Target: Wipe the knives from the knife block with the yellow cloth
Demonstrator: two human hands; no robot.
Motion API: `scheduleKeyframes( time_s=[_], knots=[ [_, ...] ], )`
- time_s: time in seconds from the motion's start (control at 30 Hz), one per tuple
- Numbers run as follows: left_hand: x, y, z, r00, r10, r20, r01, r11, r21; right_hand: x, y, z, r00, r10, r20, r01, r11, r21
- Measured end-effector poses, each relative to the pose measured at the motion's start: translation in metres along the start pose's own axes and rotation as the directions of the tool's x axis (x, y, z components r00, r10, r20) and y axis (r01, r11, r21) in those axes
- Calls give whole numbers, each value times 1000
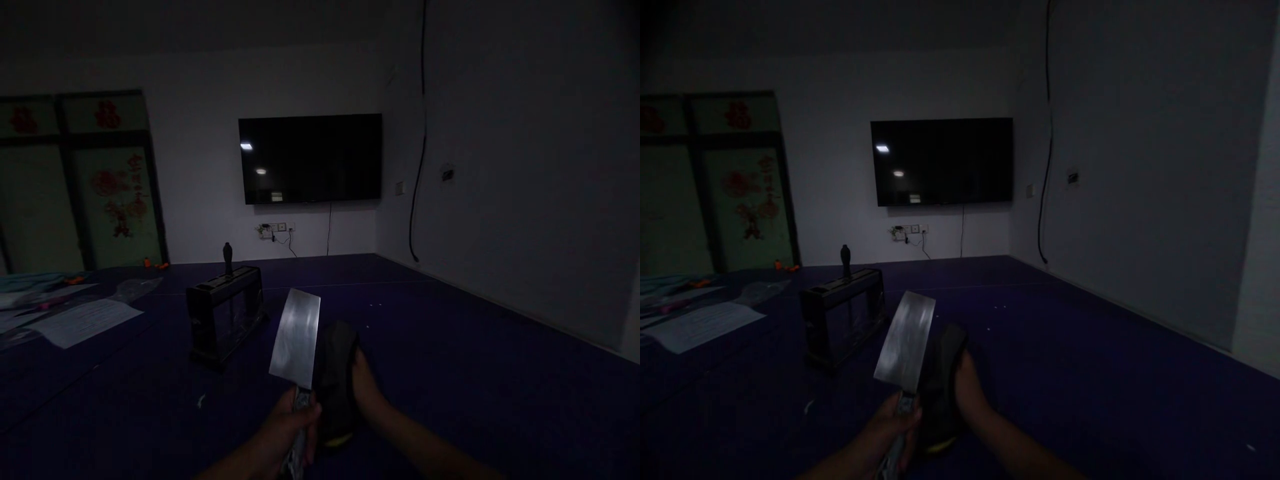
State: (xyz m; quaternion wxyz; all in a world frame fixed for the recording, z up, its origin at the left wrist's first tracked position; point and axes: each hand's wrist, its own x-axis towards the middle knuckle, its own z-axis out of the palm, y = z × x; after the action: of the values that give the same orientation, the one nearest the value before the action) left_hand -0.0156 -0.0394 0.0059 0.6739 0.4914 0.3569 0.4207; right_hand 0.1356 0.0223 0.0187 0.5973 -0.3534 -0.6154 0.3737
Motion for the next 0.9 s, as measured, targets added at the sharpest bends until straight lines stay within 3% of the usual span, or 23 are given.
scheduleKeyframes(
  time_s=[0.03, 0.07, 0.2, 0.33, 0.53, 0.7, 0.8, 0.9],
  knots=[
    [1, 0, -1, 1000, 9, 8, -9, 1000, 21, 3, -1, -5, 997, -51, -63, 46, 995, -87],
    [2, 0, -2, 1000, 18, 18, -19, 999, 38, 4, -2, -10, 992, -119, -40, 110, 976, -186],
    [3, 0, -2, 998, 12, 56, -15, 998, 54, -8, 4, -22, 955, -257, 145, 293, 883, -367],
    [1, 2, 1, 997, -42, 60, 40, 999, 32, -24, 13, -22, 828, -329, 454, 550, 634, -544],
    [2, 2, -5, 992, -80, 94, 74, 995, 63, -32, 22, -23, 793, -373, 481, 607, 424, -672],
    [6, 1, -10, 998, -58, 14, 57, 995, 84, -27, 18, -27, 706, -449, 548, 702, 335, -629],
    [4, 1, -8, 997, -45, -58, 50, 996, 77, -23, 9, -24, 693, -385, 610, 716, 267, -645],
    [1, 1, -5, 992, -54, -110, 64, 993, 95, -19, -1, -21, 678, -315, 664, 735, 267, -623]
  ],
)
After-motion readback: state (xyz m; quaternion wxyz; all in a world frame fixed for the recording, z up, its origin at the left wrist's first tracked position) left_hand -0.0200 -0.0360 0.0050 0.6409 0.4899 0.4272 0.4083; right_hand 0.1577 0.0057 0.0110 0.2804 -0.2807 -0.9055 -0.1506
